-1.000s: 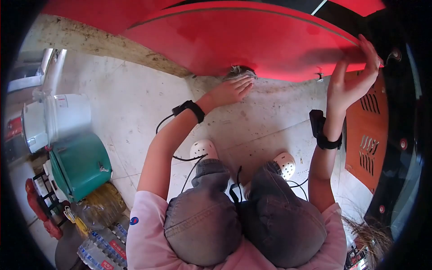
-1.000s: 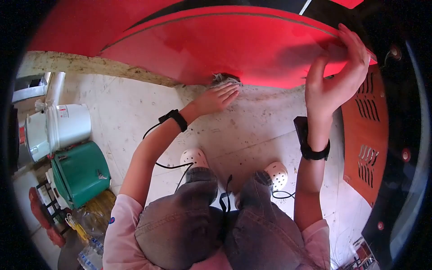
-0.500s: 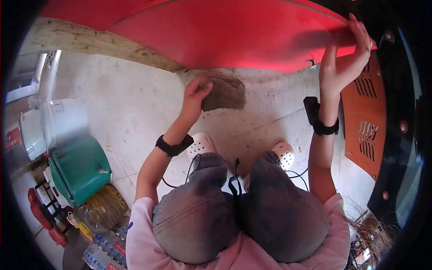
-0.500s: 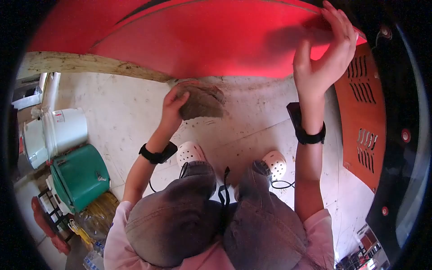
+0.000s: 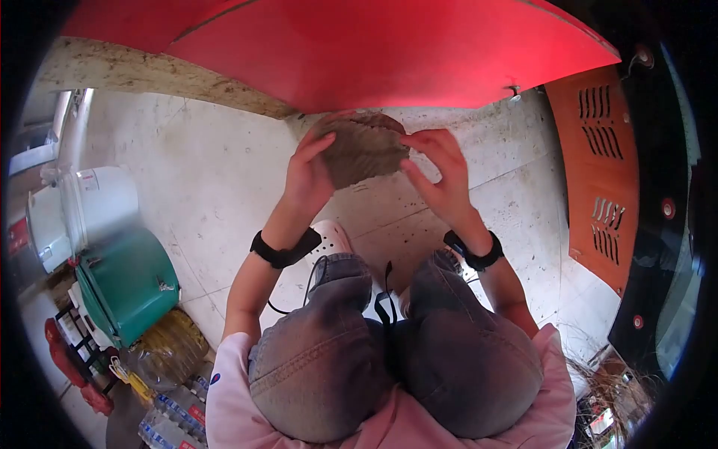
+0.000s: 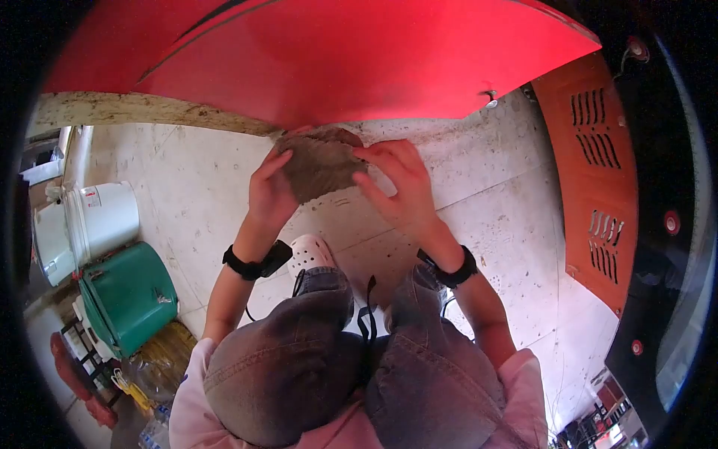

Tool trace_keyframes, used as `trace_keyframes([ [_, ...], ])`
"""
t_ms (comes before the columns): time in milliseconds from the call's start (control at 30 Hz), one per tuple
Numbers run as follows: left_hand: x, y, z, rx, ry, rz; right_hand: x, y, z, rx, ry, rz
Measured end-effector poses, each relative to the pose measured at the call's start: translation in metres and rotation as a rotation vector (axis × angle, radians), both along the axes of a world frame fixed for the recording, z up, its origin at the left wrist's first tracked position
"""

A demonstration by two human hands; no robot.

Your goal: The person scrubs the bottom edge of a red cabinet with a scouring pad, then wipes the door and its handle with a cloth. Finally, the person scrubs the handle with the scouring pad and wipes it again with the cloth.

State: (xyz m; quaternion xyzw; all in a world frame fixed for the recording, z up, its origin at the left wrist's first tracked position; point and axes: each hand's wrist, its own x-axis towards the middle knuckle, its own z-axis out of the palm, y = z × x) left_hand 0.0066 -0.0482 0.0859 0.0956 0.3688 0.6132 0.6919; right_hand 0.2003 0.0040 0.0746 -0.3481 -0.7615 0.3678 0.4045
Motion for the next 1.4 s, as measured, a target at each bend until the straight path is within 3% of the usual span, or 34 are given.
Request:
trace_keyframes([
  [133,0.006,0.003,-0.001,0.037,0.035,-0.008,0.000,0.000,-0.003,-0.200,-0.033,-0.040],
  [333,0.020,0.010,-0.019,0.045,-0.138,0.037,-0.006,-0.004,0.021,0.269,-0.164,-0.076],
  [433,0.029,0.014,-0.023,0.043,-0.220,0.044,-0.017,-0.023,0.018,0.248,-0.185,-0.011],
  [567,0.032,0.012,-0.029,-0.019,-0.249,0.010,-0.018,-0.022,0.027,-0.087,0.010,0.010],
  [667,0.026,0.013,-0.057,0.045,0.084,-0.178,-0.006,-0.009,0.048,-0.243,0.060,0.102],
  [733,0.021,0.014,-0.106,0.143,0.513,-0.085,-0.002,-0.002,0.062,-0.224,0.015,0.206],
  [767,0.021,0.019,-0.106,0.194,0.726,-0.036,-0.001,-0.002,0.069,-0.193,-0.009,0.275],
  [867,0.007,0.037,-0.095,0.236,0.744,-0.284,0.000,0.002,0.080,-0.153,-0.052,0.425],
  [900,0.006,0.038,-0.088,0.023,0.348,-0.445,-0.001,0.003,0.081,-0.185,-0.046,0.436],
  [1000,0.013,0.024,-0.062,0.002,0.177,-0.483,0.001,0.011,0.073,-0.352,0.005,0.282],
  [1033,0.018,0.018,-0.083,-0.163,-0.087,-0.456,0.002,0.016,0.066,-0.418,0.029,0.200],
  [1133,0.026,0.006,-0.095,-0.239,-0.498,-0.455,0.010,0.032,0.046,-0.256,-0.063,-0.007],
  [1267,0.033,0.009,-0.063,-0.113,-0.636,-0.426,0.010,0.011,0.040,-0.154,-0.208,0.112],
  [1333,0.040,0.015,-0.048,-0.023,-0.596,-0.393,0.012,-0.009,0.046,-0.187,-0.330,0.366],
  [1400,0.042,0.015,-0.047,-0.066,-0.541,-0.344,0.016,-0.013,0.036,-0.075,-0.280,0.290],
])
